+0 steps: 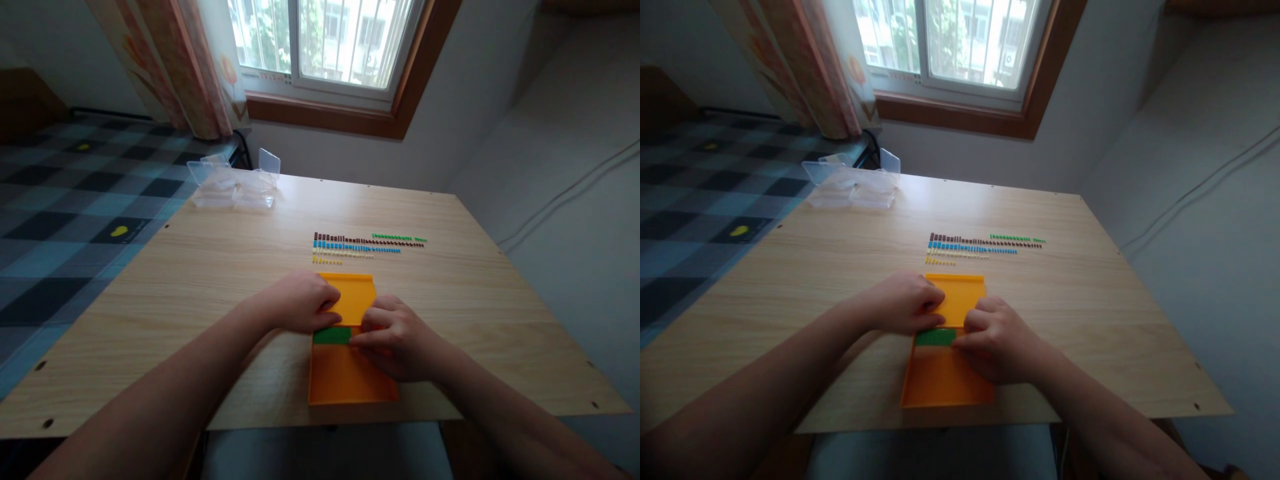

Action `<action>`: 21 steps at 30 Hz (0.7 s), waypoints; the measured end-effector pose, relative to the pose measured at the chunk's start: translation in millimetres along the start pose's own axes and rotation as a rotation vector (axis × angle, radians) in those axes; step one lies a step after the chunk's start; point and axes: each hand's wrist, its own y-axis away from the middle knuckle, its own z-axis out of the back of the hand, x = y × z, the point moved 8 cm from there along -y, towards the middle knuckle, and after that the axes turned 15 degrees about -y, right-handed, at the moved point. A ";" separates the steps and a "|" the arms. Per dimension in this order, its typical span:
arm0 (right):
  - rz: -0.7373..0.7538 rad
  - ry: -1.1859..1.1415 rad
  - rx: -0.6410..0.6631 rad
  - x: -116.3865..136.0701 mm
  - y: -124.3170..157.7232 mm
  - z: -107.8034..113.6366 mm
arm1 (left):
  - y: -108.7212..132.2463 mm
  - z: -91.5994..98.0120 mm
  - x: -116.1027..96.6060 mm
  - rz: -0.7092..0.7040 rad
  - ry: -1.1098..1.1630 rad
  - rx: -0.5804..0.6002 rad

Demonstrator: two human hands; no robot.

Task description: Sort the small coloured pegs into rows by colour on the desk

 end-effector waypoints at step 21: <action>0.050 0.035 0.023 -0.1 0.6 -4.1 | 3.9 2.3 -43.8 -0.190 -0.121 -0.010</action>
